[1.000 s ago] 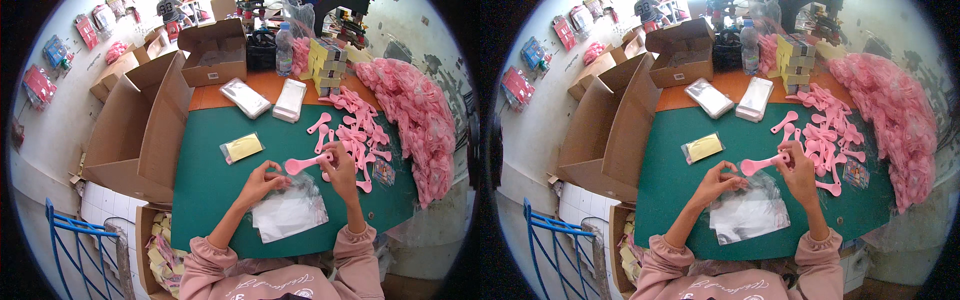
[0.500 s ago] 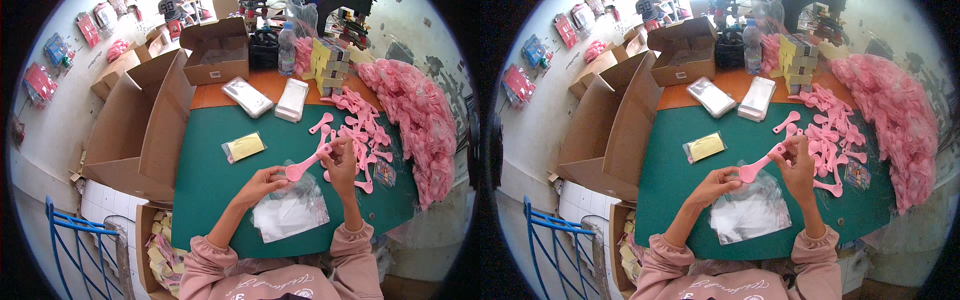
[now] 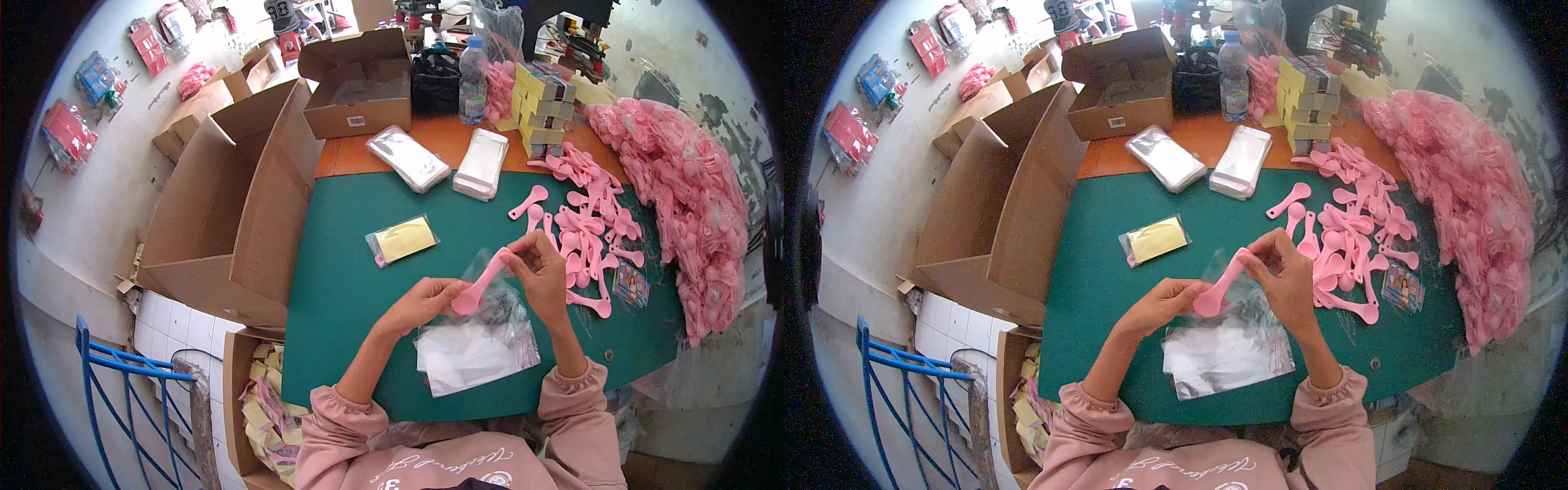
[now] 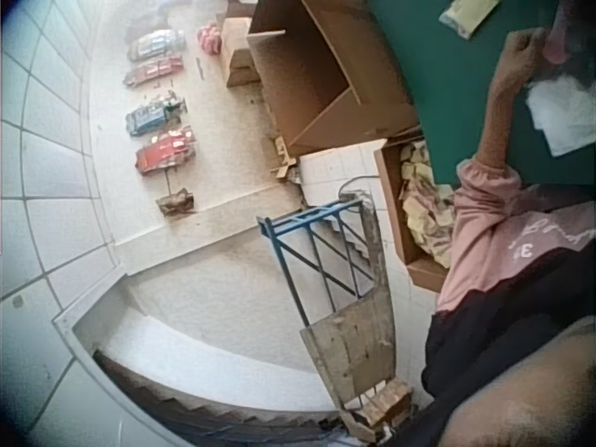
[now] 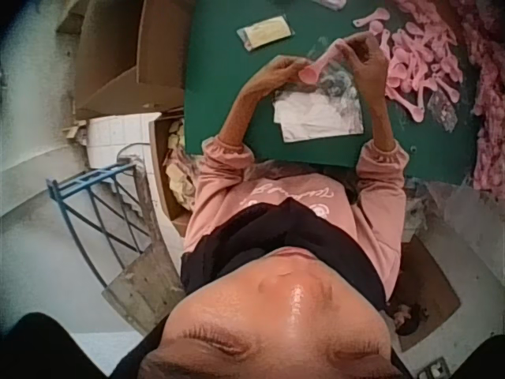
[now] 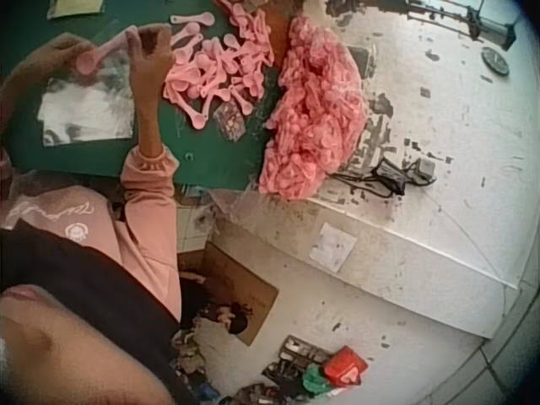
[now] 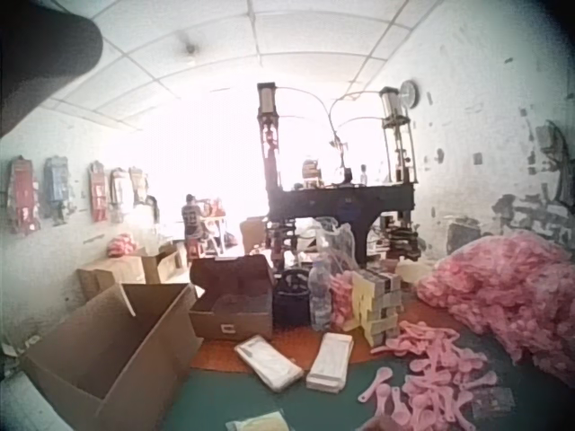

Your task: The person repeatedly picks up a pink plastic spoon and a small printed card, places them into a clear plastic bag, and then inserts a yellow rectangular item into the same bag. The person seals each bag and sets it aside on the table. This process is repeated multiple times throughout the clip.

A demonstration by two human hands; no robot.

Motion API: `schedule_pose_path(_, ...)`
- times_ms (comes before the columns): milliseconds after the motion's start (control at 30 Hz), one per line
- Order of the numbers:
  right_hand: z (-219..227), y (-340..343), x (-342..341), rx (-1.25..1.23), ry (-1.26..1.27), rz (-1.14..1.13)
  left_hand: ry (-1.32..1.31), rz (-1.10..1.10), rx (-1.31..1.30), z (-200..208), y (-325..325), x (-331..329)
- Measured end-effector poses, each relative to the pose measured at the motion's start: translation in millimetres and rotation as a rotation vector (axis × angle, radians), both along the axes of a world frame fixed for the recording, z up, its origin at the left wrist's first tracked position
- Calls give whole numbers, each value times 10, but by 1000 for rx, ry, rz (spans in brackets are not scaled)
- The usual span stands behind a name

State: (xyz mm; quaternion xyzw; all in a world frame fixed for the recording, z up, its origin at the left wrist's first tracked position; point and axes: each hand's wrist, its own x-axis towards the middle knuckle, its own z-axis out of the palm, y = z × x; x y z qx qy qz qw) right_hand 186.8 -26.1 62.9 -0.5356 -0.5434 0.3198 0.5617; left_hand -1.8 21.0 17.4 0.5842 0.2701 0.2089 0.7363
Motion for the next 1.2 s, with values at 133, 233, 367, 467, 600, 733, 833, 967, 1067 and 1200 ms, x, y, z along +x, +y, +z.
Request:
schedule_pose_path(133,2,-16,-25,139,-293,119,-58,85,19,-10,-24,81)
schedule_pose_path(233,92,-60,-45,227,-560,280,-95,172,91,5,-22,107)
schedule_pose_path(367,405,121,529,155,-223,570,-294,292,-10,236,-27,-44)
schedule_pose_path(467,258,581,1567,97,-384,193,-290,198,302,414,51,-136)
schedule_pose_path(600,-171,837,1945,-19,-1417,-595,-198,264,414,420,159,-219)
schedule_pose_path(733,-302,920,1598,163,-1143,-276,-185,326,258,342,160,-145)
schedule_pose_path(833,-437,815,1829,70,-1129,-292,-154,381,37,239,182,-194)
schedule_pose_path(967,-269,104,2187,-527,-690,-605,-84,465,-116,66,227,-409)
schedule_pose_path(1067,-513,-626,2924,-860,-1236,-863,-119,405,-183,123,259,-360)
schedule_pose_path(1200,-745,-1037,3167,-912,-1113,-785,18,429,-25,112,231,-221)
